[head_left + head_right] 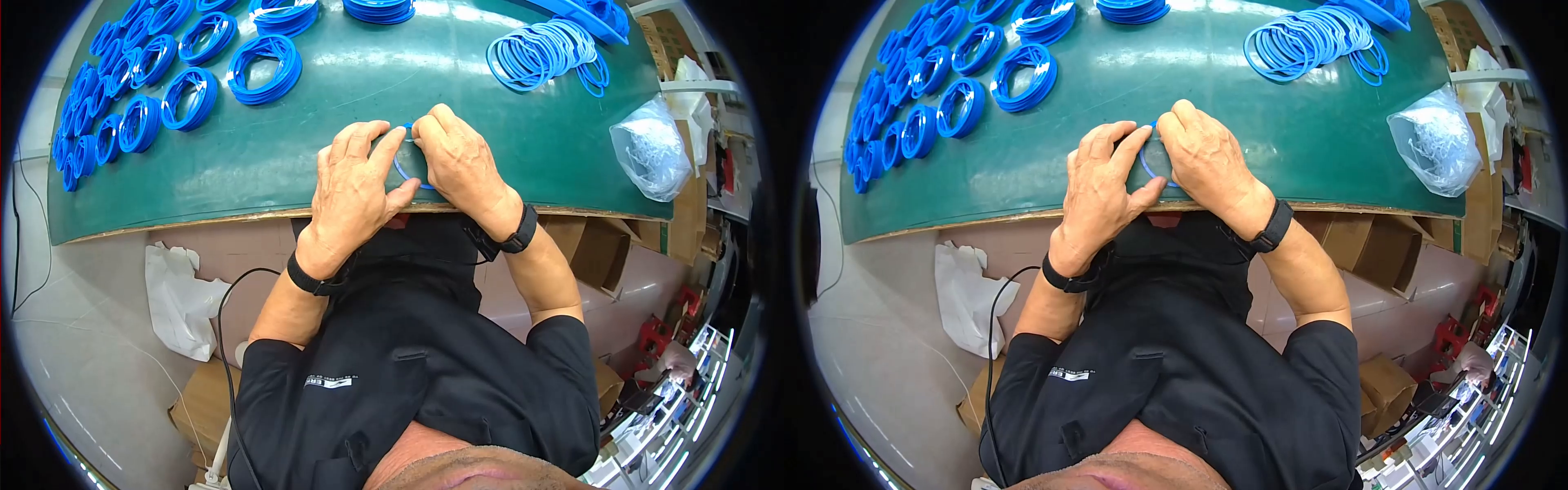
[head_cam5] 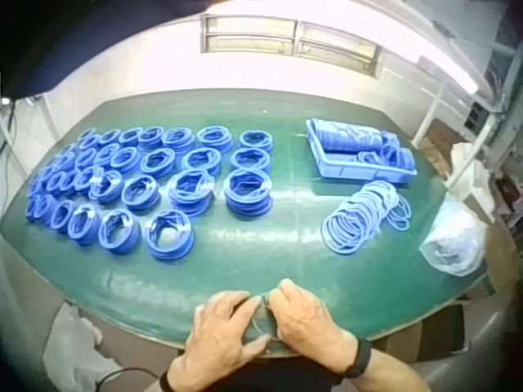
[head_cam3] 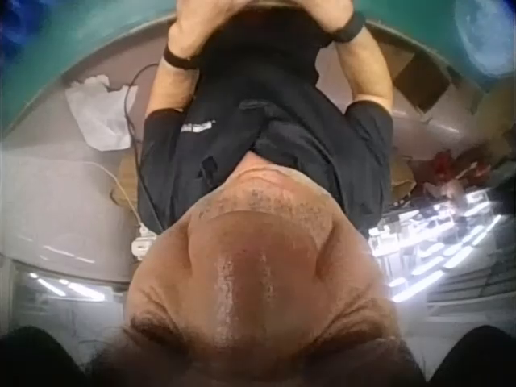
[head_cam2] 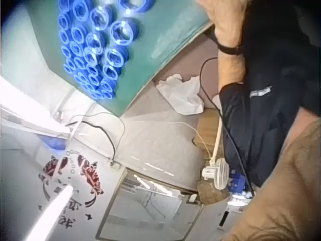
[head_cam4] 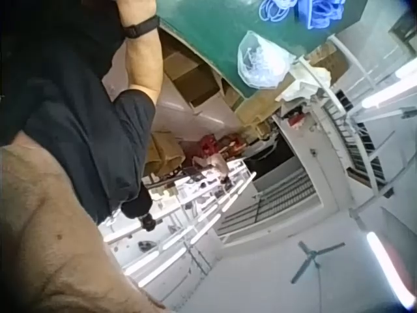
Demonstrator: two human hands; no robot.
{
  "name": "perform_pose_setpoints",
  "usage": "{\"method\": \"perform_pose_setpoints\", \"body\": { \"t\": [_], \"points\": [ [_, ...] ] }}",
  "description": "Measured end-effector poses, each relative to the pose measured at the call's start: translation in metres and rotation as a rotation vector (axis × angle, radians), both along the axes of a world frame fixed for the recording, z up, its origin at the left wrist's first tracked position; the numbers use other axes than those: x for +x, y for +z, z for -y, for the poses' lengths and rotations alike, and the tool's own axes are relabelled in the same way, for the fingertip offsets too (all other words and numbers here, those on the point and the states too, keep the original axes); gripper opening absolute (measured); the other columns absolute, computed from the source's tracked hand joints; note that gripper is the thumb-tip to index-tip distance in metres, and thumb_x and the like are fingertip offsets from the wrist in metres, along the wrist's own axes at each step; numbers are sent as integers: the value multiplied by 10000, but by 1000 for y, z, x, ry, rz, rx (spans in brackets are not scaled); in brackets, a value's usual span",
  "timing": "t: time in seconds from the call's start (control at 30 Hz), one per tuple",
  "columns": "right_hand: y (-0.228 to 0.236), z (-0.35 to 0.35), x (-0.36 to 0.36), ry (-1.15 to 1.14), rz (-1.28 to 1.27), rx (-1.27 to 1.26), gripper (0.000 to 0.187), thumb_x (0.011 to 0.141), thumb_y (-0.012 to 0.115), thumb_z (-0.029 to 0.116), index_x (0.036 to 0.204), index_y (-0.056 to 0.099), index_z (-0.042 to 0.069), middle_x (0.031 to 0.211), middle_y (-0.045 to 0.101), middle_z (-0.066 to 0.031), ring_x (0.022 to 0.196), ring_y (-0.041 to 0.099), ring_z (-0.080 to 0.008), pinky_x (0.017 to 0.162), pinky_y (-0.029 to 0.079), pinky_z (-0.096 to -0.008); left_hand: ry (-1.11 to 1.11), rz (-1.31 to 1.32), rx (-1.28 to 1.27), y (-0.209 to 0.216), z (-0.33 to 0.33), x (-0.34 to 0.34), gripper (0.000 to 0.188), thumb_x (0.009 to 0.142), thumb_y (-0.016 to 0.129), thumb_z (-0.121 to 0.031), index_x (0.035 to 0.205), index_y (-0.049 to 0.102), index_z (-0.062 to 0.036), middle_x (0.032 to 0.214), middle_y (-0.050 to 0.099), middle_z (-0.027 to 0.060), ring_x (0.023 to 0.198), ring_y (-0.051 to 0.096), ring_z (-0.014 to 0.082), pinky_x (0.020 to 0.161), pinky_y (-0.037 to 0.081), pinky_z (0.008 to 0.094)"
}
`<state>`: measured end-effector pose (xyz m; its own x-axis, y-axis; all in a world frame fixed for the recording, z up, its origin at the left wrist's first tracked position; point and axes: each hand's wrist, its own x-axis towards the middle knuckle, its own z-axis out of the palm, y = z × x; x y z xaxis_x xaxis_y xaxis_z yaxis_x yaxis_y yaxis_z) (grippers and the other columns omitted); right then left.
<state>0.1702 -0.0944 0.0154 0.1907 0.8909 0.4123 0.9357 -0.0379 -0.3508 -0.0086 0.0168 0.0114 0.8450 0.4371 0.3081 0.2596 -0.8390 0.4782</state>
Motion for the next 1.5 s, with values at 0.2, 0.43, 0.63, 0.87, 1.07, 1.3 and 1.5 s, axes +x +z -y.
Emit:
{"method": "perform_pose_setpoints", "body": {
  "t": [0.2, 0.43, 0.63, 0.87, 1.07, 1.3, 1.5],
  "points": [
    [0, 6, 2, 2, -21, 10, 177, 892, 721, -22, 1002, 596, 38, 989, 567, -160, 877, 695, -368, 758, 586, -478, -3, -13, 7, 0, 0, 1, 688, 863, 935, -344, 1484, 713, -147, 1519, 620, 84, 1449, 556, 327, 1113, 470, 517],
    [6, 23, -6, -27, -83, -43, 145, 956, 745, -39, 1034, 657, 46, 997, 619, -148, 842, 683, -404, 750, 572, -491, -1, -26, 11, 0, 1, 1, 703, 858, 936, -334, 1497, 720, -137, 1527, 627, 88, 1454, 560, 340, 1157, 454, 510],
    [13, 44, -11, -29, -205, -18, 148, 973, 744, -42, 1050, 648, 41, 1001, 617, -154, 847, 679, -402, 742, 556, -493, -18, -20, 55, -1, -1, 0, 698, 873, 940, -378, 1484, 723, -118, 1529, 616, 99, 1459, 549, 347, 1128, 465, 521],
    [17, 73, -12, -64, -287, -46, 139, 996, 739, -38, 1063, 642, 34, 999, 609, -158, 847, 663, -401, 741, 543, -491, -46, -35, 41, 3, -1, -1, 748, 876, 951, -427, 1506, 720, -99, 1537, 612, 116, 1472, 538, 350, 1152, 447, 522],
    [21, 99, -13, -87, -328, -83, 130, 1002, 726, -46, 1053, 634, 30, 995, 603, -161, 850, 649, -395, 749, 532, -483, -42, -38, 52, 3, 0, -1, 729, 898, 939, -435, 1508, 725, -99, 1544, 613, 112, 1477, 534, 347, 1156, 442, 520],
    [25, 137, -12, -120, -372, -136, 118, 1002, 706, -51, 1040, 622, 22, 990, 597, -162, 849, 636, -384, 758, 523, -474, -34, -13, 91, -4, 0, -1, 672, 929, 921, -408, 1501, 735, -108, 1541, 624, 95, 1474, 541, 341, 1149, 448, 517],
    [26, 170, -12, -189, -436, -151, 100, 1003, 687, -59, 1020, 622, 16, 966, 583, -146, 827, 608, -347, 750, 509, -444, -29, -16, 97, -5, 0, -1, 663, 933, 920, -399, 1502, 737, -111, 1534, 633, 95, 1462, 556, 343, 1149, 454, 517]
  ]
}}
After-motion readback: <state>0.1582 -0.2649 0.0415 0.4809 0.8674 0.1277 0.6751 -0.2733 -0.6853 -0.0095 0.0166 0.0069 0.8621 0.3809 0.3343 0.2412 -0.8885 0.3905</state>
